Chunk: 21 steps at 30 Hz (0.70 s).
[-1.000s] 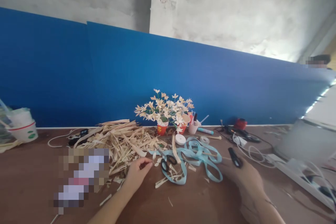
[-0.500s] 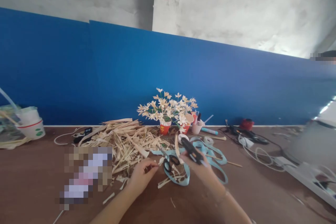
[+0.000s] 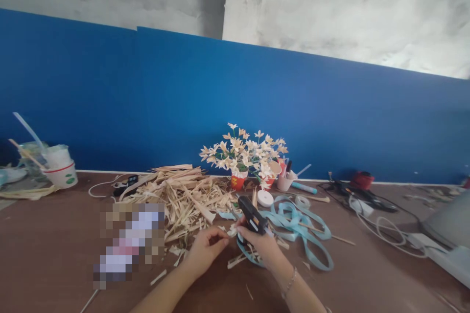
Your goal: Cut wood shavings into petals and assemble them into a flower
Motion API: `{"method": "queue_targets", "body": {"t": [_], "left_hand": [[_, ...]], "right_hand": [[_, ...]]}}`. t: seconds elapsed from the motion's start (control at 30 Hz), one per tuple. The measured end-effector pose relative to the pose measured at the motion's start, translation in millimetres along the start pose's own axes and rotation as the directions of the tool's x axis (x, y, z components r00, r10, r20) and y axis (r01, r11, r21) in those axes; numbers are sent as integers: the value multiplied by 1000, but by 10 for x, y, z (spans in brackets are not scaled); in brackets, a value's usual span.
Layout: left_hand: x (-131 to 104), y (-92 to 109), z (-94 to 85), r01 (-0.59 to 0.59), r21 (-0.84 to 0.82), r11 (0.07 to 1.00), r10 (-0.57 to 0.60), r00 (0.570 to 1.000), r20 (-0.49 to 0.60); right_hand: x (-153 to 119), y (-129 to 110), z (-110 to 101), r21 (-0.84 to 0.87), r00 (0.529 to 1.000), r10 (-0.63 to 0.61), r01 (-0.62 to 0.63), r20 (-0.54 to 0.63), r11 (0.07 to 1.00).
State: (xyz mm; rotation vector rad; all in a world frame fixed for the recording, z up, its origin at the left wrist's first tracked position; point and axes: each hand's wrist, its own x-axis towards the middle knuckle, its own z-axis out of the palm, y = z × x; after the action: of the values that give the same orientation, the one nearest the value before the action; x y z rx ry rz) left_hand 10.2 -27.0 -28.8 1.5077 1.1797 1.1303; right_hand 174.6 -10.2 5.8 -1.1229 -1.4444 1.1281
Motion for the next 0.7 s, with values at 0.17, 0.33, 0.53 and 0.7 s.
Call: {"method": "queue_targets", "body": {"t": [0.17, 0.33, 0.53, 0.7], "left_hand": [[0, 15, 8, 44, -80, 996, -42, 999, 19], [-1, 22, 6, 79, -97, 992, -78, 997, 16], [4, 24, -15, 72, -44, 996, -73, 997, -23], [26, 53, -67, 69, 21, 997, -64, 982, -177]], "right_hand": [[-8, 37, -1, -5, 999, -44, 44, 2, 999], [-4, 78, -7, 0, 995, -101, 101, 15, 995], [15, 158, -12, -30, 994, -103, 102, -40, 994], [-12, 166, -43, -137, 986, -148, 136, -81, 981]]}}
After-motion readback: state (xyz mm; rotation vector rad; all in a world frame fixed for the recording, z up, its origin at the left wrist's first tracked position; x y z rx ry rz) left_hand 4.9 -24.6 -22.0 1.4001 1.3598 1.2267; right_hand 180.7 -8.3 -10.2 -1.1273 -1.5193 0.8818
